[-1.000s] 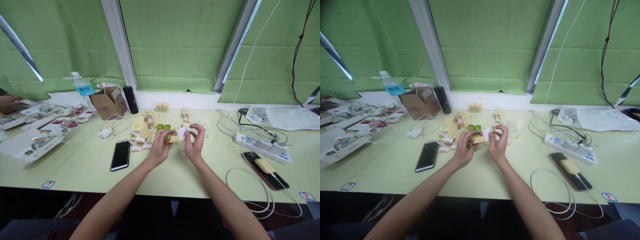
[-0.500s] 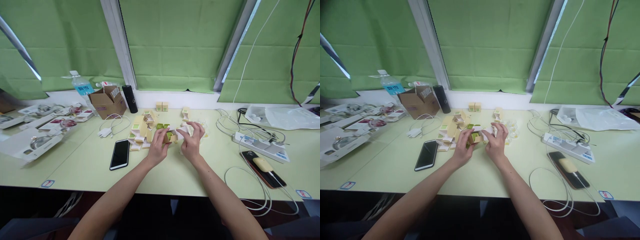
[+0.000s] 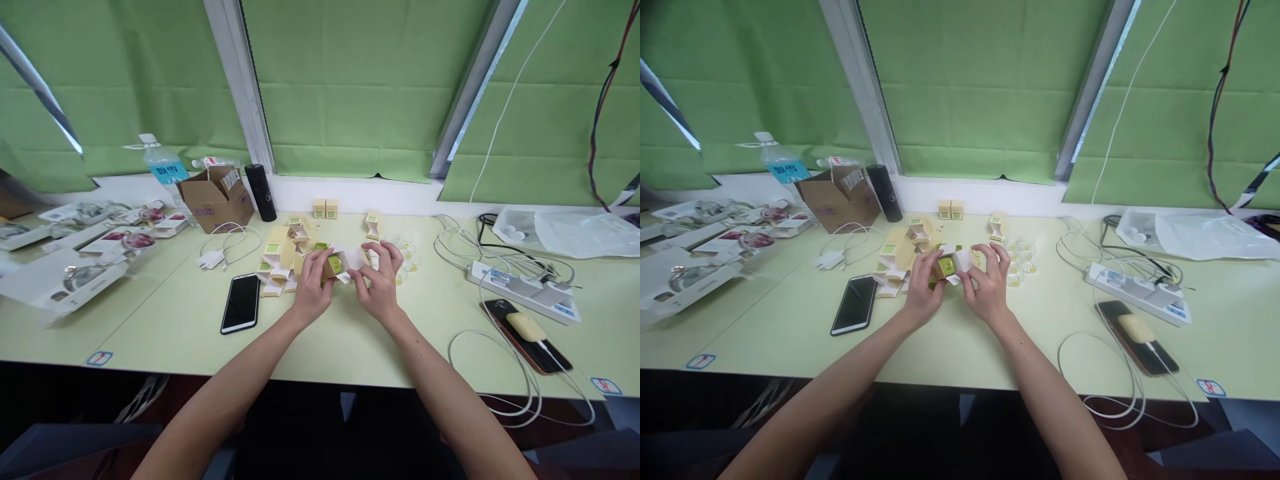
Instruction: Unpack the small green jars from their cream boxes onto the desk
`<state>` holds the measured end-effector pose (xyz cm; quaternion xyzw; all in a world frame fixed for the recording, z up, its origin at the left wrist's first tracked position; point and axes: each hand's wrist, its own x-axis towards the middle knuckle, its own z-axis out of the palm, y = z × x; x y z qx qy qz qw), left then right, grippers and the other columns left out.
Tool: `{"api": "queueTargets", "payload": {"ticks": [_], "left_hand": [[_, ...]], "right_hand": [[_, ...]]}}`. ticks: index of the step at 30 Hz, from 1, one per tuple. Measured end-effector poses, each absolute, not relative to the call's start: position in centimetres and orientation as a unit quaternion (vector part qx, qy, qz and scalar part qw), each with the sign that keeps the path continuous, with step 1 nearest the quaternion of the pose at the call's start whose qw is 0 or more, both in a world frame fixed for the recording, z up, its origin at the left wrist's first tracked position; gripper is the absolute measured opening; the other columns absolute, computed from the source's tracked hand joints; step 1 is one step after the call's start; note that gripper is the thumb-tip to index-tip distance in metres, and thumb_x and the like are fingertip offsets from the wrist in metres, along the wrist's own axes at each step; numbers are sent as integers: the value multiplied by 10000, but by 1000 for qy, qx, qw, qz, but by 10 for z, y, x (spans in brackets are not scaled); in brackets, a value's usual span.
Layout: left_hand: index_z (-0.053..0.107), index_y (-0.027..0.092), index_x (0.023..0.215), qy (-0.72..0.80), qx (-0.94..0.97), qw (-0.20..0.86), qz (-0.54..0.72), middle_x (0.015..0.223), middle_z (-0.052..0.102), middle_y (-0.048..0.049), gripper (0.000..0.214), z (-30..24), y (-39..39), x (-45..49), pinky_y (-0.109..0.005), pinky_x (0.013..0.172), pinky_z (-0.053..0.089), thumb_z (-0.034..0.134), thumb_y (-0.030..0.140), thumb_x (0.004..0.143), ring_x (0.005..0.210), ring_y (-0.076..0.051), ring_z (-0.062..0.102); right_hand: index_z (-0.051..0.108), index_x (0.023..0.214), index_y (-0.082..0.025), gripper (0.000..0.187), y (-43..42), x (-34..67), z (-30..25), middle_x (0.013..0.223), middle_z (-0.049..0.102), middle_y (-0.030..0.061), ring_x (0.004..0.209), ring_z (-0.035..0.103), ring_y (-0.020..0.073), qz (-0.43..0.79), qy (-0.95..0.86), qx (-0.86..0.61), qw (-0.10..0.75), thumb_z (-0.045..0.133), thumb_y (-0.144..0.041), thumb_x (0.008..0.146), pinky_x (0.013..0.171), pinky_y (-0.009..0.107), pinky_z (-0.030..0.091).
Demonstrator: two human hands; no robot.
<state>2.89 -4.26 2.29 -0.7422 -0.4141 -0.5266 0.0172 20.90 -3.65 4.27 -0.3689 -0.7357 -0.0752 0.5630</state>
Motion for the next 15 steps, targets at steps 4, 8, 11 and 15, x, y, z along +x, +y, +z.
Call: {"api": "queueTargets", "payload": {"ticks": [4, 8, 11, 15], "left_hand": [[424, 253, 1520, -398, -756, 60, -517, 1299, 553, -136, 632, 23, -42, 28, -468, 1025, 557, 507, 74, 919, 1251, -273, 584], [442, 243, 1516, -356, -779, 141, -496, 1263, 564, -145, 627, 23, -43, 30, -392, 917, 596, 465, 30, 927, 1224, -264, 593], [459, 241, 1507, -324, -796, 194, -474, 1235, 568, -142, 599, 23, -44, 32, -351, 876, 603, 474, 37, 944, 1210, -257, 600], [471, 241, 1505, -357, -790, 193, -460, 1244, 576, -145, 603, 23, -43, 31, -355, 880, 600, 463, 35, 938, 1210, -263, 604]], "right_hand": [[691, 726, -245, 164, -35, 207, 43, 1430, 490, 73, 1433, 289, 404, -68, -733, -388, 555, 759, -296, 867, 1158, 683, 349], [772, 857, -268, 66, -36, 206, 43, 1457, 483, 76, 1465, 247, 395, -24, -723, -427, 543, 750, -328, 874, 1168, 669, 351], [761, 804, -249, 112, -39, 203, 43, 1446, 513, 83, 1484, 221, 382, 25, -715, -450, 534, 701, -289, 890, 1173, 638, 352], [683, 725, -241, 186, -41, 203, 48, 1338, 600, 91, 1443, 329, 339, 95, -683, -447, 569, 673, -301, 901, 1181, 600, 341]]}}
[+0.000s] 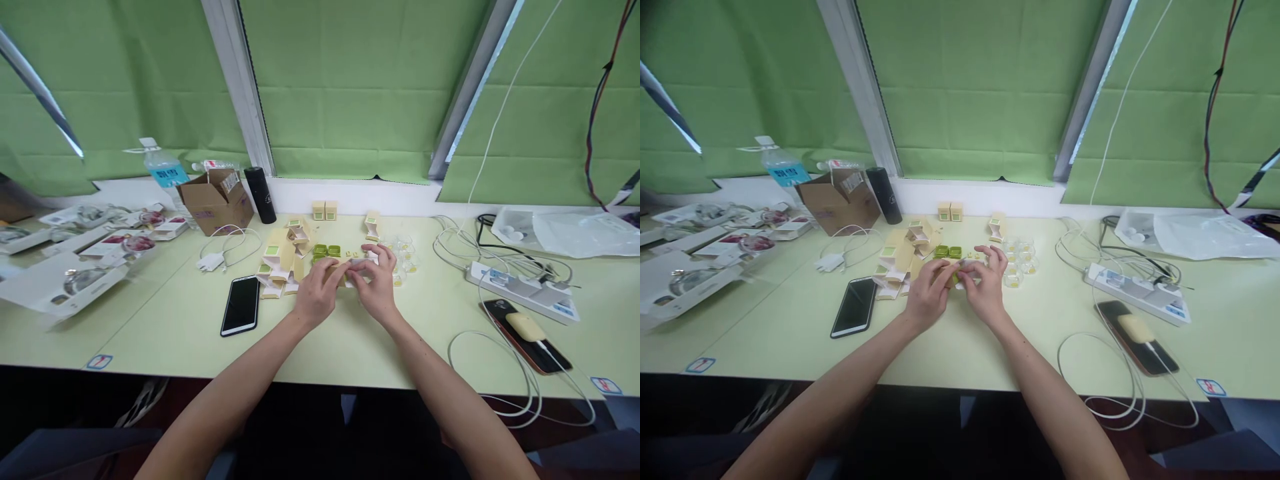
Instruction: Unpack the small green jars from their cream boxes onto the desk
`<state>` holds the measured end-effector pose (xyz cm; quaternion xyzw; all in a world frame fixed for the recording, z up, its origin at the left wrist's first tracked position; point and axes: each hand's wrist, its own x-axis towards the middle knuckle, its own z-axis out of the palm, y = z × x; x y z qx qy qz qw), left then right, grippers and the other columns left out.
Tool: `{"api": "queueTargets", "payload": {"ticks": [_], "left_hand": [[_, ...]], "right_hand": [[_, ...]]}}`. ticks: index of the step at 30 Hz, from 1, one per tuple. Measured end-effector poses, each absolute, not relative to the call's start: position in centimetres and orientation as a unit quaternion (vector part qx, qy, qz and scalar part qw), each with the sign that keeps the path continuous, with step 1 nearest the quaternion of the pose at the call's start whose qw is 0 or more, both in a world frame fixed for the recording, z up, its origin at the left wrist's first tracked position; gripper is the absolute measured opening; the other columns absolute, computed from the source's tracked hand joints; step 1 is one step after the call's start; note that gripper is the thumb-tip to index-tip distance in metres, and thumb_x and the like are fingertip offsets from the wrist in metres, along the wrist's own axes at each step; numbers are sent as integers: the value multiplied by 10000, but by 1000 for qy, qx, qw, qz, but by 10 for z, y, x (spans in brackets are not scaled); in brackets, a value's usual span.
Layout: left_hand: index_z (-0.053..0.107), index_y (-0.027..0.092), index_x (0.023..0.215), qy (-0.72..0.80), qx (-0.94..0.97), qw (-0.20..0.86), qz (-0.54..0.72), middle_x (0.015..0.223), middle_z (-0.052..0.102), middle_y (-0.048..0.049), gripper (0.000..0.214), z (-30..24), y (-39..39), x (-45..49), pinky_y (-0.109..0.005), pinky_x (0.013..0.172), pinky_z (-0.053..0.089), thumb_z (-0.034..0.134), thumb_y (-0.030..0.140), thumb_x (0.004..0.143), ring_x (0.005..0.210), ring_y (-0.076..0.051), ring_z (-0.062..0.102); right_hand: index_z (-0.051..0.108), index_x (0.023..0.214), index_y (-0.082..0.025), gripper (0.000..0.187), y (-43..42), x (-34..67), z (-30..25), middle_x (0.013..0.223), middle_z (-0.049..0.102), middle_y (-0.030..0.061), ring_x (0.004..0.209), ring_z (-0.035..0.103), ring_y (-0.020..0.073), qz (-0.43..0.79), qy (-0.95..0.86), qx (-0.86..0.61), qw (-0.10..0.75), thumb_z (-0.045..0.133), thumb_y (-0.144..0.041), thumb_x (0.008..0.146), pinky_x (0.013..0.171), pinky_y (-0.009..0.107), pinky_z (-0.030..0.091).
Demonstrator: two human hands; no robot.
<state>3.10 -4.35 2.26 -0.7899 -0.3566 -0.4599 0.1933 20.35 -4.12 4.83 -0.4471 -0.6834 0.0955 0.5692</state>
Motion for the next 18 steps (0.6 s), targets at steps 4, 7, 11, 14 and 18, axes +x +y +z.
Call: {"api": "queueTargets", "payload": {"ticks": [4, 7, 11, 14, 18], "left_hand": [[493, 252, 1491, -450, -742, 132, -480, 1288, 564, -139, 647, 25, -37, 21, -413, 956, 582, 489, 27, 885, 1242, -284, 583], [492, 248, 1480, -488, -693, 73, -526, 1339, 543, -138, 618, 28, -30, 13, -496, 1099, 502, 546, 74, 890, 1301, -299, 544], [435, 261, 1504, -471, -644, -22, -602, 1429, 519, -139, 598, 30, -25, 9, -511, 1165, 437, 634, 232, 941, 1397, -300, 476], [410, 271, 1514, -436, -620, -115, -642, 1493, 482, -151, 624, 30, -26, 11, -463, 1078, 514, 664, 380, 955, 1414, -311, 469], [433, 275, 1488, -380, -589, -234, -674, 1504, 485, -152, 663, 32, -27, 17, -398, 985, 566, 716, 459, 918, 1386, -310, 504]], "right_hand": [[588, 851, -247, 152, -36, 210, 56, 1246, 668, 95, 1265, 571, 269, 214, -600, -407, 655, 611, -366, 944, 1080, 512, 461], [540, 897, -255, 179, -30, 215, 55, 1002, 724, 63, 947, 684, 219, 293, -537, -404, 680, 604, -415, 947, 856, 398, 547], [547, 877, -252, 141, -29, 215, 50, 916, 734, 38, 830, 689, 195, 322, -595, -418, 607, 609, -367, 930, 769, 341, 531], [568, 873, -252, 63, -36, 213, 52, 925, 753, 22, 867, 708, 202, 297, -702, -432, 482, 592, -277, 926, 791, 336, 511], [605, 887, -251, 70, -47, 210, 63, 875, 764, -2, 815, 702, 195, 222, -785, -482, 319, 588, -198, 930, 718, 296, 437]]}}
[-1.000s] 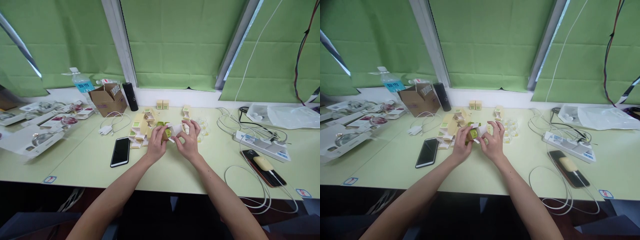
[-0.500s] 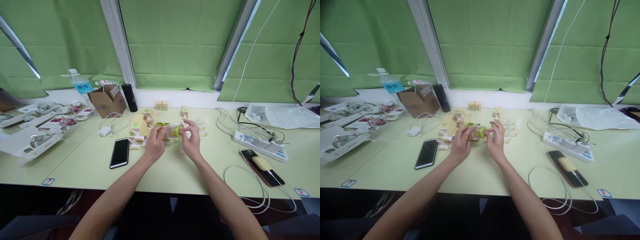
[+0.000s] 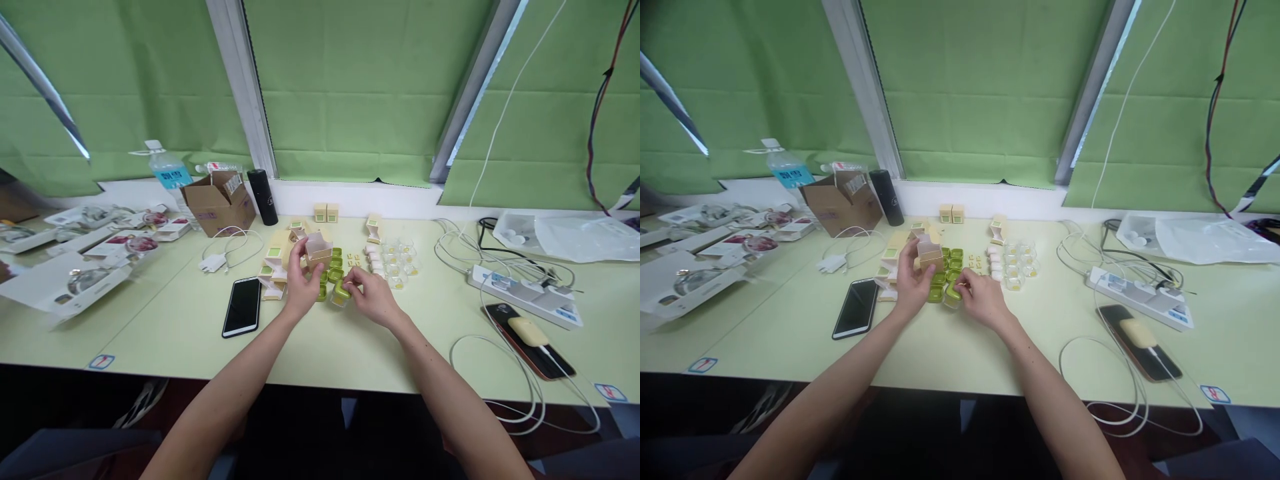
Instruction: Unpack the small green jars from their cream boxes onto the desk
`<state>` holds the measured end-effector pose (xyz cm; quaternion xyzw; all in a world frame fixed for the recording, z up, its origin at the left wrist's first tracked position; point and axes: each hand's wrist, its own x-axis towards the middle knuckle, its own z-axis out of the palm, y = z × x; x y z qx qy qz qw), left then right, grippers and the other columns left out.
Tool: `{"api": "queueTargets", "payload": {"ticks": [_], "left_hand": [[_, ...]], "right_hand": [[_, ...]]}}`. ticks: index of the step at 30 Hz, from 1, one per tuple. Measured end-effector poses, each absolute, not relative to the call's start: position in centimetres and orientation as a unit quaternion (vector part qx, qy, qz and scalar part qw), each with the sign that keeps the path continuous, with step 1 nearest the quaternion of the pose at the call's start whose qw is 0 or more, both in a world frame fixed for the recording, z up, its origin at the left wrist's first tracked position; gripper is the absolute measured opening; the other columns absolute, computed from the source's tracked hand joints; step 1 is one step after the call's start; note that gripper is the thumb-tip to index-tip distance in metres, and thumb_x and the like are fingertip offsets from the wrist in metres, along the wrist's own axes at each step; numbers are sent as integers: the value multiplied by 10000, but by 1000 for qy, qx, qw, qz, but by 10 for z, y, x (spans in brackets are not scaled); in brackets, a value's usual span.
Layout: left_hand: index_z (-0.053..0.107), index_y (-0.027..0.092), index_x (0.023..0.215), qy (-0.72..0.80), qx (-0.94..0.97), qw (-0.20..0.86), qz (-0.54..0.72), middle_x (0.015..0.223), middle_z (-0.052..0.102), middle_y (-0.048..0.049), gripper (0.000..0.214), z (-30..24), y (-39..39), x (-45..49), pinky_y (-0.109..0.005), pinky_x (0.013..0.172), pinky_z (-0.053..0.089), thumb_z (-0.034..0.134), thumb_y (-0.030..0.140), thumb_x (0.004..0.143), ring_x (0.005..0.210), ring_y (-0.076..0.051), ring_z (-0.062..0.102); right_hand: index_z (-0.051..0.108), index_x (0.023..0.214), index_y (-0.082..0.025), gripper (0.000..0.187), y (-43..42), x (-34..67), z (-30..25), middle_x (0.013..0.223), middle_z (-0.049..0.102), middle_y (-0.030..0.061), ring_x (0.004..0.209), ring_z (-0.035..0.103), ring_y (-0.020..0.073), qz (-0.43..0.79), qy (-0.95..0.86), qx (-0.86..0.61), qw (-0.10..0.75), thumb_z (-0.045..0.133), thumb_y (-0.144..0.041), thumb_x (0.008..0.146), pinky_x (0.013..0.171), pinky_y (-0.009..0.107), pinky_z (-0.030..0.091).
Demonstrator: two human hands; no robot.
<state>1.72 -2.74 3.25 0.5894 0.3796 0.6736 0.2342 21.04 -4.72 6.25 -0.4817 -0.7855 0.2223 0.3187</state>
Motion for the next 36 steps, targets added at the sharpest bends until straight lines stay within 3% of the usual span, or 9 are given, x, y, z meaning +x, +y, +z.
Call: {"api": "queueTargets", "payload": {"ticks": [5, 9, 11, 16, 18, 22, 26, 30, 36], "left_hand": [[452, 276, 1446, 308, 486, 420, 702, 1318, 660, -116, 708, 37, -26, 19, -414, 1047, 544, 795, 464, 855, 1235, -275, 648], [493, 291, 1375, 264, 396, 551, 685, 1291, 696, -78, 633, 44, -28, 18, -404, 880, 628, 796, 474, 850, 1133, -268, 707], [526, 267, 1326, 243, 388, 589, 666, 1248, 717, -82, 575, 48, -30, 18, -370, 775, 646, 780, 492, 862, 1069, -263, 729], [523, 222, 1244, 207, 404, 660, 598, 1150, 739, -114, 551, 54, -38, 24, -289, 529, 595, 751, 552, 868, 887, -269, 765], [502, 226, 1211, 208, 412, 677, 573, 1102, 743, -101, 547, 54, -42, 27, -291, 491, 584, 745, 574, 865, 832, -271, 768], [431, 263, 1131, 222, 427, 680, 553, 1068, 736, -58, 525, 53, -48, 32, -319, 511, 601, 730, 606, 868, 839, -277, 767], [398, 292, 1169, 232, 458, 649, 560, 1256, 680, -79, 517, 50, -47, 32, -369, 604, 635, 657, 651, 902, 978, -284, 749], [368, 311, 1316, 235, 525, 591, 566, 1470, 520, -118, 627, 45, -46, 30, -402, 728, 656, 710, 598, 876, 1091, -273, 697], [363, 290, 1371, 267, 595, 486, 582, 1402, 483, -142, 622, 41, -48, 35, -384, 800, 638, 714, 495, 901, 1083, -247, 654]], "right_hand": [[673, 871, -242, 98, -53, 205, 68, 822, 765, 18, 815, 688, 214, 135, -840, -492, 184, 612, -183, 920, 653, 286, 355], [710, 901, -247, 60, -54, 204, 65, 850, 777, 30, 853, 692, 248, 124, -850, -483, 170, 650, -240, 900, 668, 310, 379], [720, 965, -252, 105, -52, 206, 65, 920, 784, 42, 878, 693, 260, 138, -837, -482, 218, 669, -323, 905, 723, 340, 431], [710, 1085, -261, 277, -44, 212, 65, 1155, 754, 76, 1088, 650, 265, 235, -752, -431, 440, 561, -469, 979, 870, 391, 497], [712, 1112, -256, 367, -42, 213, 65, 1156, 742, 80, 1054, 639, 255, 307, -731, -392, 467, 539, -554, 983, 861, 386, 503], [727, 1065, -233, 491, -42, 210, 67, 991, 721, 60, 838, 623, 206, 454, -685, -339, 458, 608, -684, 909, 785, 364, 503], [742, 1006, -242, 455, -42, 209, 68, 942, 729, 40, 797, 622, 196, 541, -606, -312, 494, 738, -657, 820, 766, 349, 515], [740, 1005, -247, 468, -38, 209, 65, 949, 752, 48, 812, 652, 209, 564, -544, -320, 532, 763, -656, 779, 740, 342, 531], [731, 992, -238, 481, -36, 208, 64, 1024, 763, 61, 865, 669, 213, 549, -538, -340, 542, 784, -654, 757, 727, 326, 541]]}}
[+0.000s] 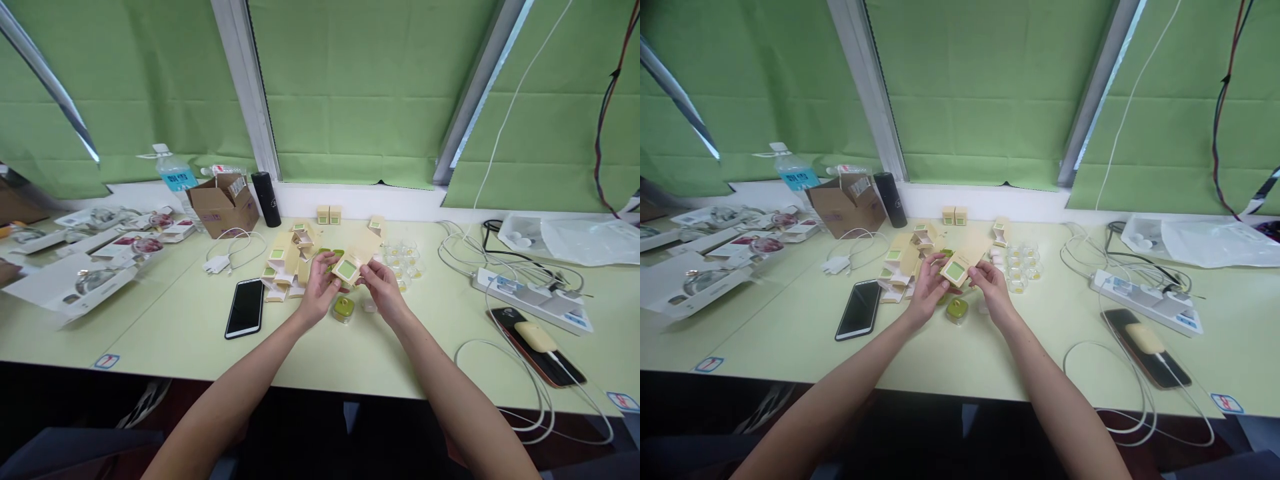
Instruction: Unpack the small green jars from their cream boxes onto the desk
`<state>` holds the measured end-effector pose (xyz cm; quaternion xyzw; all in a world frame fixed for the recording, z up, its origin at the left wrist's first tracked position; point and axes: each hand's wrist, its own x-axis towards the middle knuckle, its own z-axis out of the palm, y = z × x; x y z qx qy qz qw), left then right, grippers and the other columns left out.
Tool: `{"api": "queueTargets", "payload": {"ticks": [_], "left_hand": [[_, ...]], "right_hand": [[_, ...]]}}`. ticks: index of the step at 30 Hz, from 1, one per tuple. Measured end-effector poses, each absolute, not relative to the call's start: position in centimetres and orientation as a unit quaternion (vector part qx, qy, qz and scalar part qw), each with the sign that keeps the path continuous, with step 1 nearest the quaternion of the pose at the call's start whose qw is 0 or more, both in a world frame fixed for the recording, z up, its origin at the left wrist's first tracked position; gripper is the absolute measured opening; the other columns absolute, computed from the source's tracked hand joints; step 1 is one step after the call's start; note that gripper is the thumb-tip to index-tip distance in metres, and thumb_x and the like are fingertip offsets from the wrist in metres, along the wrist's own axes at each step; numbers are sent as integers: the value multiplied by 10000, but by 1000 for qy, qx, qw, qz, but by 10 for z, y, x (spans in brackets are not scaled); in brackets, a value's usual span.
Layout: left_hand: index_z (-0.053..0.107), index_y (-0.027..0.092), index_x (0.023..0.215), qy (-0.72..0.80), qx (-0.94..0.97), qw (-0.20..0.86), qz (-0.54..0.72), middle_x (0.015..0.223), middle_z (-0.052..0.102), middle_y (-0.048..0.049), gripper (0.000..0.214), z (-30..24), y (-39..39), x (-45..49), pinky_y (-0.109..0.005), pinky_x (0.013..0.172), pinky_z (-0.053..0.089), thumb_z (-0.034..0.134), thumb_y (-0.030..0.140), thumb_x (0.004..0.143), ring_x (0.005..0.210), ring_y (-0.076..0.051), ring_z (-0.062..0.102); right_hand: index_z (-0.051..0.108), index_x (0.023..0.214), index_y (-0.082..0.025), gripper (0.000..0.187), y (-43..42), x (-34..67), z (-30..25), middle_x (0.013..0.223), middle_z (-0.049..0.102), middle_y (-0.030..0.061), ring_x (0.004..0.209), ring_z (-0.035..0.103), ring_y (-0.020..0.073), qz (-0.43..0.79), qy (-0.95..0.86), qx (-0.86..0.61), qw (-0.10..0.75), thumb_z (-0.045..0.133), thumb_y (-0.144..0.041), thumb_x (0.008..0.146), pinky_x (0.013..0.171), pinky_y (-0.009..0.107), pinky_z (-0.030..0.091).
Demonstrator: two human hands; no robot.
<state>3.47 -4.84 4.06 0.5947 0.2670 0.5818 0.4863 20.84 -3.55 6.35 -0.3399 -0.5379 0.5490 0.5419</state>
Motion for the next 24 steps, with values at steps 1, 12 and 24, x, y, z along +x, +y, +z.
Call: {"api": "queueTargets", "payload": {"ticks": [1, 12, 24], "left_hand": [[366, 289, 1367, 273, 597, 478, 584, 1389, 485, -141, 604, 41, -49, 36, -387, 808, 636, 703, 496, 911, 1078, -244, 650], [372, 295, 1299, 267, 586, 494, 584, 1374, 472, -113, 546, 42, -51, 38, -436, 900, 624, 711, 479, 912, 1039, -210, 657], [372, 302, 1248, 255, 598, 479, 590, 1326, 500, -93, 512, 41, -48, 37, -440, 914, 595, 704, 499, 912, 1054, -214, 651]], "right_hand": [[731, 996, -238, 479, -36, 208, 64, 1033, 764, 61, 876, 672, 212, 547, -539, -340, 542, 789, -649, 757, 730, 323, 540], [724, 1015, -241, 496, -33, 207, 60, 1007, 769, 54, 868, 687, 211, 538, -541, -344, 547, 806, -649, 745, 698, 319, 564], [675, 1091, -246, 557, -31, 207, 58, 1060, 764, 58, 933, 720, 228, 557, -553, -315, 534, 824, -648, 736, 785, 353, 594]]}}
